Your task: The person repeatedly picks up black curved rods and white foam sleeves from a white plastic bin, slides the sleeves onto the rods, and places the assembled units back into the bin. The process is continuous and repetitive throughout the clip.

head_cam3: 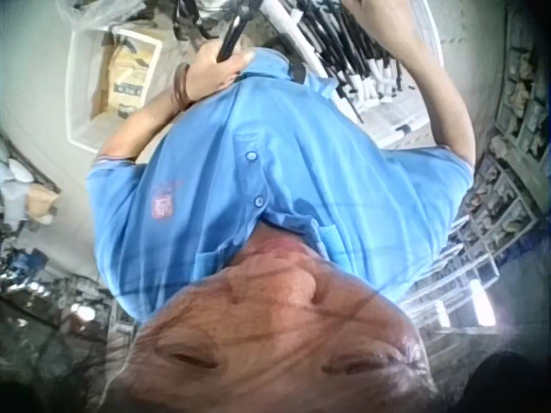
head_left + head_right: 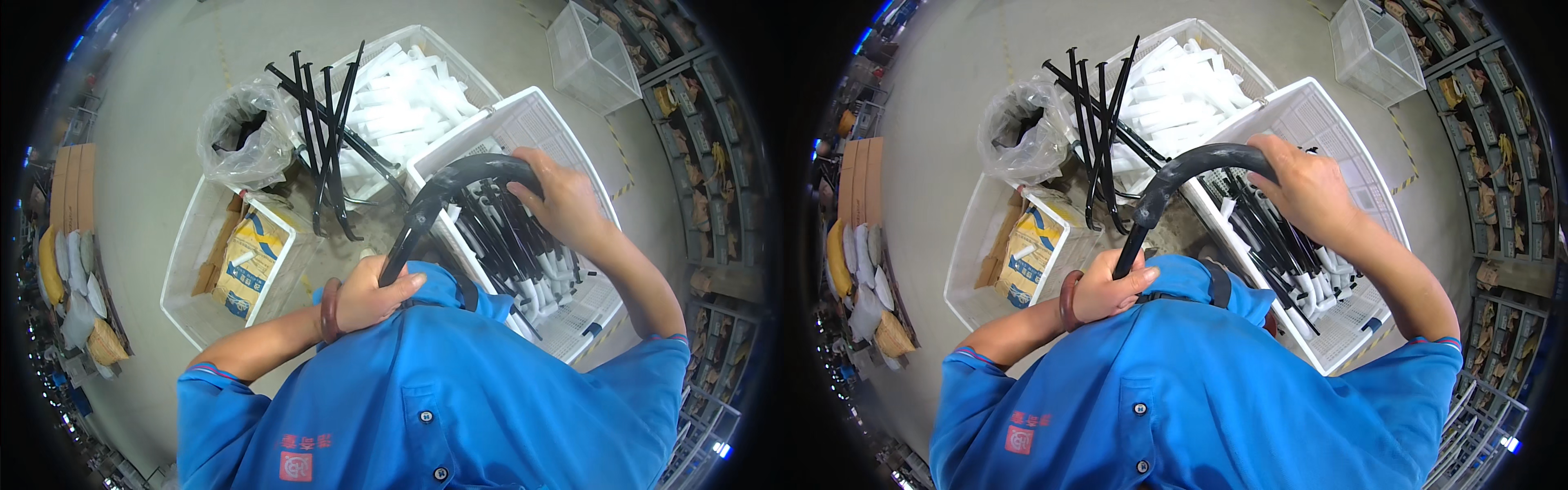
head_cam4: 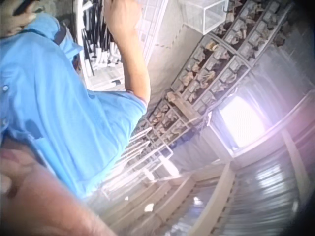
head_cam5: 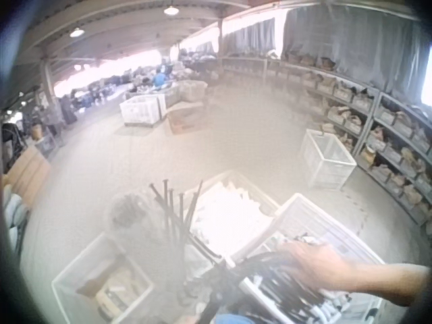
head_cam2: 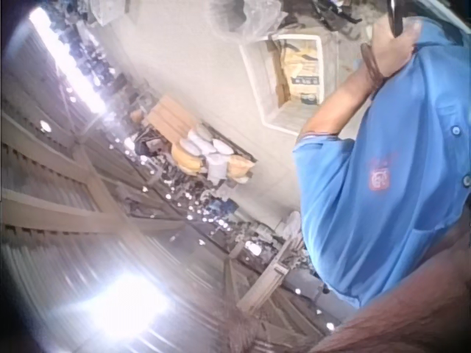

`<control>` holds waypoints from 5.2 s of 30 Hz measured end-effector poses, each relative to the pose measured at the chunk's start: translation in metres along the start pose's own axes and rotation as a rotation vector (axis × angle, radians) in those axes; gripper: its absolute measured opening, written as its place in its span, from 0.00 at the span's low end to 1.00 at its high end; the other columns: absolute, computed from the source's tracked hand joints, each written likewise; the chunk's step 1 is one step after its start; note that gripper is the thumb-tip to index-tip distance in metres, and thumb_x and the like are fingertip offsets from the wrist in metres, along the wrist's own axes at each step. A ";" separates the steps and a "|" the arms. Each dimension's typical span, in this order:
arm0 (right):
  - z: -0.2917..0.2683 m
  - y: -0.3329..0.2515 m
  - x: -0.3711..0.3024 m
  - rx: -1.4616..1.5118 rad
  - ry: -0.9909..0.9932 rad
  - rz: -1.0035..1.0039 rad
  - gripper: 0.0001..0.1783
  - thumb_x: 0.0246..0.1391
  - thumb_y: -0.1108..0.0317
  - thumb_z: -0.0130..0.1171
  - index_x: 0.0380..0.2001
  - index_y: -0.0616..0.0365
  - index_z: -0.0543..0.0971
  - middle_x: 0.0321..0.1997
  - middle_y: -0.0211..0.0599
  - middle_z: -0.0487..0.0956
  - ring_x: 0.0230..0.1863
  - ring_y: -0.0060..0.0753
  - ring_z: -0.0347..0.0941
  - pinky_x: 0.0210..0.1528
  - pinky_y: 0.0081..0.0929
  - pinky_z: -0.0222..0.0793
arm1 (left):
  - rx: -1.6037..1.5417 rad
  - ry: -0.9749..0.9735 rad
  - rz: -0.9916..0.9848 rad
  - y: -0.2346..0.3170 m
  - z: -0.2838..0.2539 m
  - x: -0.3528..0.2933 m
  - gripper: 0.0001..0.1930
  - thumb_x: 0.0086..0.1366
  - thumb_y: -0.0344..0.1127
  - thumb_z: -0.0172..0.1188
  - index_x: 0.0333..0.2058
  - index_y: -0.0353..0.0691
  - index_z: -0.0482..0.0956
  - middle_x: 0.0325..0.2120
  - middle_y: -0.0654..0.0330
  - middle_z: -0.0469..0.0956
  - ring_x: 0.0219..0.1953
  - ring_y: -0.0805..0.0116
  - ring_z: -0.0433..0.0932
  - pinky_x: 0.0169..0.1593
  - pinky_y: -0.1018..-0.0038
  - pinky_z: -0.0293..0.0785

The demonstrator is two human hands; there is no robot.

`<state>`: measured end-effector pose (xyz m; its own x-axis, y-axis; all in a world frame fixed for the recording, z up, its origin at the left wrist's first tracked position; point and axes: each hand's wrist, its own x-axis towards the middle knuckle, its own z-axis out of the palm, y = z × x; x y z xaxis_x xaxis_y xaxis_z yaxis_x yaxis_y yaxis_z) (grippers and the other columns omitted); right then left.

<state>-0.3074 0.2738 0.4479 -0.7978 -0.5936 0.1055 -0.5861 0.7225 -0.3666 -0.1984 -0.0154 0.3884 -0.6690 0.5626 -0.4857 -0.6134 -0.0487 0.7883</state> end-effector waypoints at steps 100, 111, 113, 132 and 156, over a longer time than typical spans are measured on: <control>0.561 0.341 0.325 -0.287 -0.529 0.087 0.14 0.43 0.72 0.59 0.37 0.59 0.76 0.40 0.43 0.77 0.46 0.44 0.74 0.48 0.39 0.70 | -0.818 0.589 -0.157 -0.111 -0.362 0.187 0.26 0.68 0.42 0.55 0.58 0.30 0.66 0.20 0.67 0.66 0.15 0.80 0.61 0.18 0.81 0.56; 0.272 0.250 0.193 -0.031 0.148 0.323 0.32 0.34 0.80 0.58 0.50 0.53 0.76 0.40 0.43 0.78 0.46 0.49 0.73 0.56 0.43 0.60 | -0.784 0.180 0.035 -0.026 -0.340 0.132 0.23 0.72 0.42 0.50 0.60 0.36 0.66 0.20 0.68 0.65 0.16 0.79 0.61 0.19 0.80 0.59; 0.259 0.223 0.171 -0.017 0.218 0.384 0.32 0.34 0.79 0.59 0.51 0.53 0.76 0.42 0.43 0.77 0.47 0.50 0.72 0.57 0.45 0.60 | -0.706 0.111 0.038 -0.017 -0.333 0.125 0.24 0.72 0.42 0.51 0.60 0.34 0.65 0.20 0.67 0.66 0.15 0.79 0.61 0.19 0.79 0.59; 0.141 0.020 0.031 0.958 -0.375 0.516 0.29 0.42 0.62 0.67 0.49 0.61 0.75 0.38 0.40 0.80 0.41 0.33 0.76 0.45 0.31 0.70 | 0.073 -0.156 -0.312 -0.037 -0.155 0.041 0.09 0.70 0.40 0.56 0.40 0.43 0.69 0.17 0.70 0.65 0.14 0.84 0.62 0.16 0.82 0.58; 0.060 0.036 -0.158 0.157 -0.156 0.744 0.25 0.38 0.67 0.67 0.44 0.58 0.74 0.40 0.47 0.80 0.42 0.50 0.77 0.47 0.43 0.71 | 0.383 -0.491 -0.303 -0.064 -0.044 0.045 0.16 0.69 0.46 0.55 0.29 0.41 0.68 0.15 0.70 0.65 0.13 0.82 0.63 0.15 0.81 0.59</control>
<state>-0.1937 0.3725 0.3626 -0.9376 -0.0237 -0.3470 0.1319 0.8989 -0.4178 -0.2083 -0.0236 0.2996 -0.1689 0.8183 -0.5495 -0.4908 0.4136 0.7668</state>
